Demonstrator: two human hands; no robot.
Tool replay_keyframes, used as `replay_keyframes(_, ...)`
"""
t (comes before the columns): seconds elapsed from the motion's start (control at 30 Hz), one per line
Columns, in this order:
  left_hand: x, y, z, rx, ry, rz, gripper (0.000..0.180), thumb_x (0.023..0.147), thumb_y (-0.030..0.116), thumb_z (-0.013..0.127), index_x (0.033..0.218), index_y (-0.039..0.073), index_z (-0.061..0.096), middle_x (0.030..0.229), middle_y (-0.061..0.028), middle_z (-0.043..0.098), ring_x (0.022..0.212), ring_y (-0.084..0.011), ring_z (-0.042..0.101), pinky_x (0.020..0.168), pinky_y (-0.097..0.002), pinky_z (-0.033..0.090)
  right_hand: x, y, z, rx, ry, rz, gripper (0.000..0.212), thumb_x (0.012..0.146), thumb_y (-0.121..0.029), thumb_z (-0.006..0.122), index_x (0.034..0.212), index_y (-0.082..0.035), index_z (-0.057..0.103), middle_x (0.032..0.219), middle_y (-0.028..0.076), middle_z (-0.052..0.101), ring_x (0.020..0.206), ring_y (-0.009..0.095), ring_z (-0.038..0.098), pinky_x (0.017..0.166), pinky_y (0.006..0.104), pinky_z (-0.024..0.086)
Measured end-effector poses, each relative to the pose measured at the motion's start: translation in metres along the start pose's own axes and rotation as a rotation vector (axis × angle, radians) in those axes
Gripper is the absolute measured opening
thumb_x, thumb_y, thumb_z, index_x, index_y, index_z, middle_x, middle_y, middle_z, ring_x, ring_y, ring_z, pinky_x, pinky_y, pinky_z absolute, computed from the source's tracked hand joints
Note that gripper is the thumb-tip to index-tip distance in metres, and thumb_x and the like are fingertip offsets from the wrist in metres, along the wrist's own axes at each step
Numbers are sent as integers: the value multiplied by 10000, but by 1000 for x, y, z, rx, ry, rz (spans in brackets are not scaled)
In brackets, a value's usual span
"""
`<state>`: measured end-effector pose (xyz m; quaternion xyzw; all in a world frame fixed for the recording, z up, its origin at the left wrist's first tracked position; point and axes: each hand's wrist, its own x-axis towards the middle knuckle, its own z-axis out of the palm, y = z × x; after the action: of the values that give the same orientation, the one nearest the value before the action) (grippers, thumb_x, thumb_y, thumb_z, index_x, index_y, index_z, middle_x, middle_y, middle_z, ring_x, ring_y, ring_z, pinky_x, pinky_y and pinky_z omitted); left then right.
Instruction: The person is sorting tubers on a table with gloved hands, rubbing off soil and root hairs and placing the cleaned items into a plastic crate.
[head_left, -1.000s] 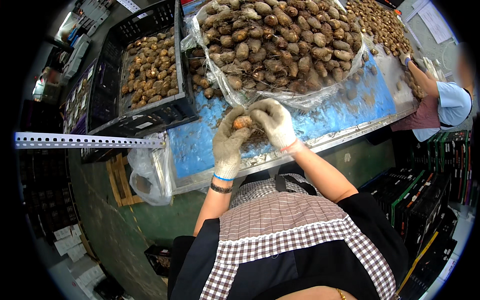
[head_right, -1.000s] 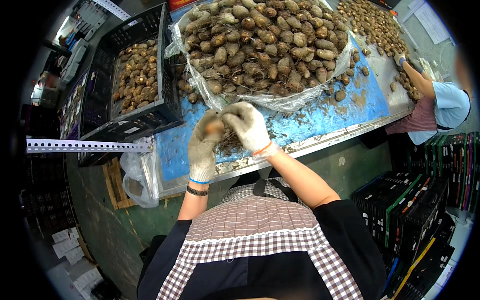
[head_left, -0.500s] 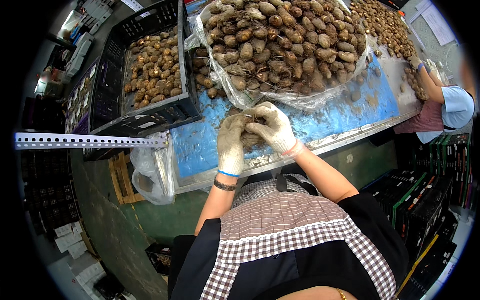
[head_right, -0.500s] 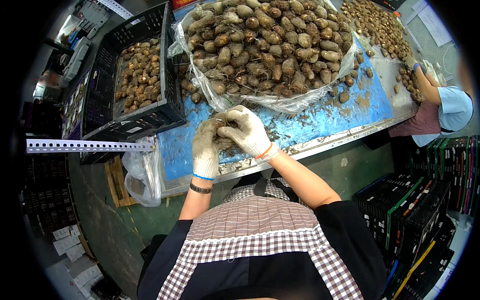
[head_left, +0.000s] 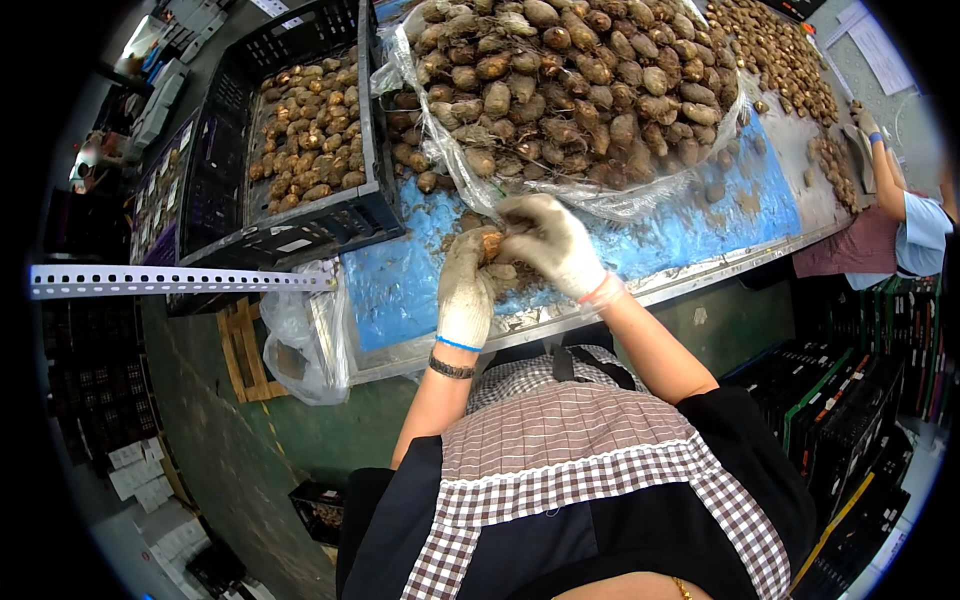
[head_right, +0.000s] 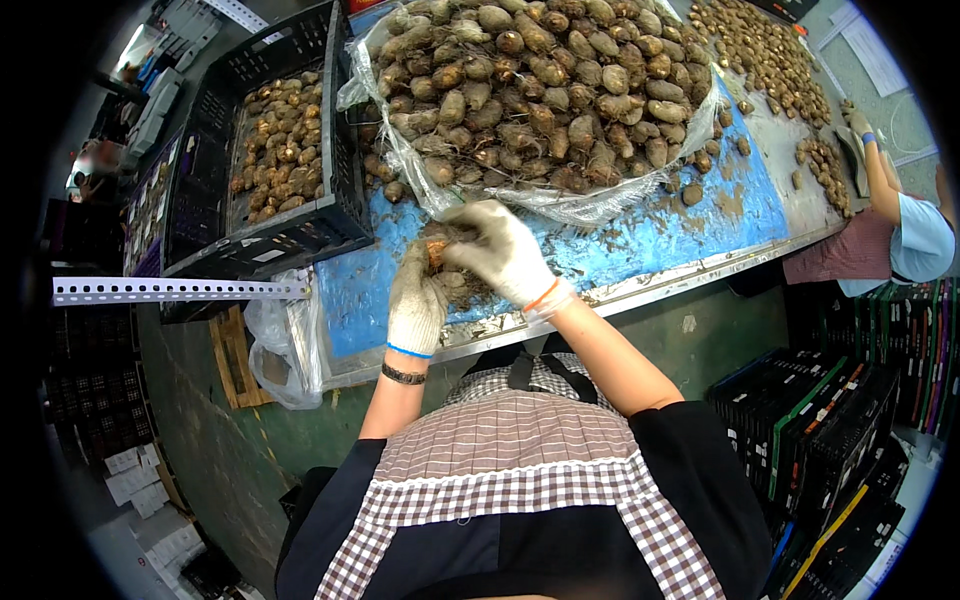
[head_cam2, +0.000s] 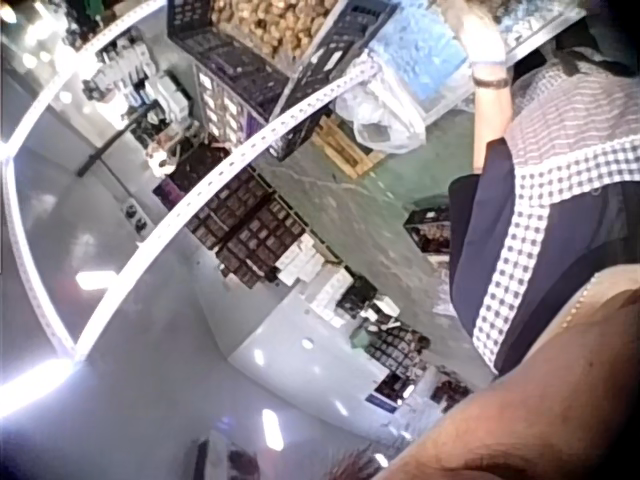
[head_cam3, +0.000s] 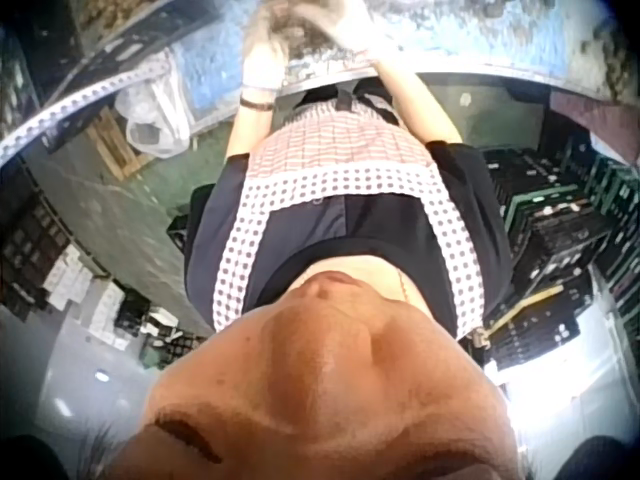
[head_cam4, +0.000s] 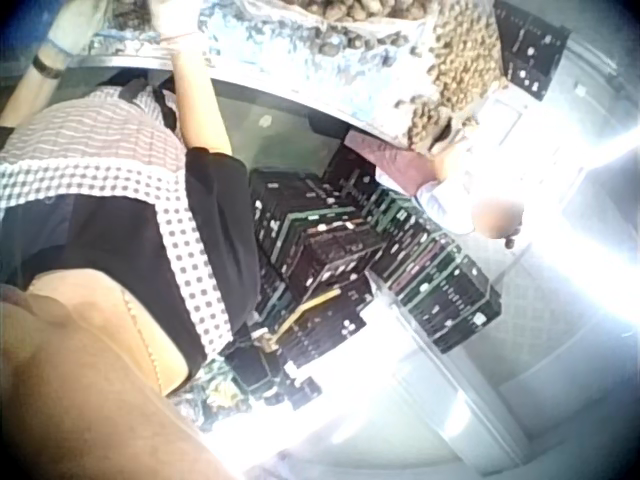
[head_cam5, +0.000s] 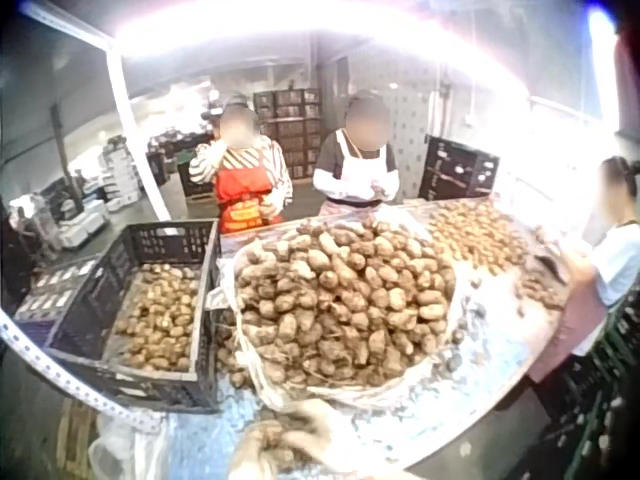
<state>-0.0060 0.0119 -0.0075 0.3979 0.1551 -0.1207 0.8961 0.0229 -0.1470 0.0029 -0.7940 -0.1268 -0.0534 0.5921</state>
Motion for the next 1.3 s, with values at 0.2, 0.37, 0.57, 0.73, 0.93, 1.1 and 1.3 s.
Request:
replay_keyframes(0.2, 2, -7, 6, 23, 39, -102, 393, 1052, 395, 464, 1183, 44, 584, 876, -86, 674, 589, -167, 617, 500, -283, 521, 2, 19, 3, -167, 177, -97, 136, 830, -149, 753, 919, -54, 713, 843, 108, 671, 781, 263, 666, 695, 344, 528)
replay_keyframes(0.37, 1, 0, -10, 67, -62, -79, 475, 1055, 441, 433, 1186, 26, 621, 844, -79, 669, 631, -157, 632, 540, -262, 514, -4, 36, -38, -550, 64, -31, 255, 838, -176, 730, 1065, -67, 688, 912, 116, 675, 836, 309, 666, 737, 361, 539)
replay_keyframes(0.57, 4, -1, 7, 325, -69, 139, 419, 1069, 386, 435, 1244, 53, 620, 874, -53, 692, 686, -110, 645, 590, -249, 507, -9, -6, -63, -365, 109, 25, 545, 855, -129, 718, 1372, -99, 547, 1157, 145, 619, 928, 281, 656, 827, 331, 541)
replay_keyframes(0.73, 13, -14, 50, 1011, -159, 587, 463, 1030, 332, 519, 1388, 38, 519, 1003, -121, 688, 836, -225, 664, 734, -328, 542, -24, -10, -48, 464, -4, 280, 617, 946, -114, 654, 1493, 3, 393, 1366, 127, 568, 1134, 160, 593, 982, 298, 486)
replay_keyframes(0.93, 15, -15, 82, 1327, -406, 644, 566, 926, 215, 651, 1441, 48, 486, 1169, -200, 640, 1042, -333, 645, 895, -403, 510, -39, 14, -71, 846, 150, 414, 545, 1004, -209, 566, 1482, 0, 406, 1419, 128, 534, 1219, 176, 568, 951, 299, 506)
replay_keyframes(1.1, 28, -30, 95, 1349, -467, 773, 545, 903, 198, 677, 1417, 95, 527, 1054, -158, 671, 914, -323, 663, 797, -390, 532, -47, 13, -90, 936, 172, 396, 530, 1004, -197, 572, 1475, -14, 413, 1376, 110, 554, 1172, 177, 593, 861, 311, 563)
replay_keyframes(1.3, 40, -41, 123, 1251, -538, 904, 434, 850, 93, 717, 1277, 80, 643, 909, -133, 709, 786, -300, 686, 718, -356, 541, -58, 47, -109, 1215, 168, 385, 529, 1000, -192, 595, 1460, 4, 423, 1305, 86, 583, 1039, 155, 606, 786, 302, 539)
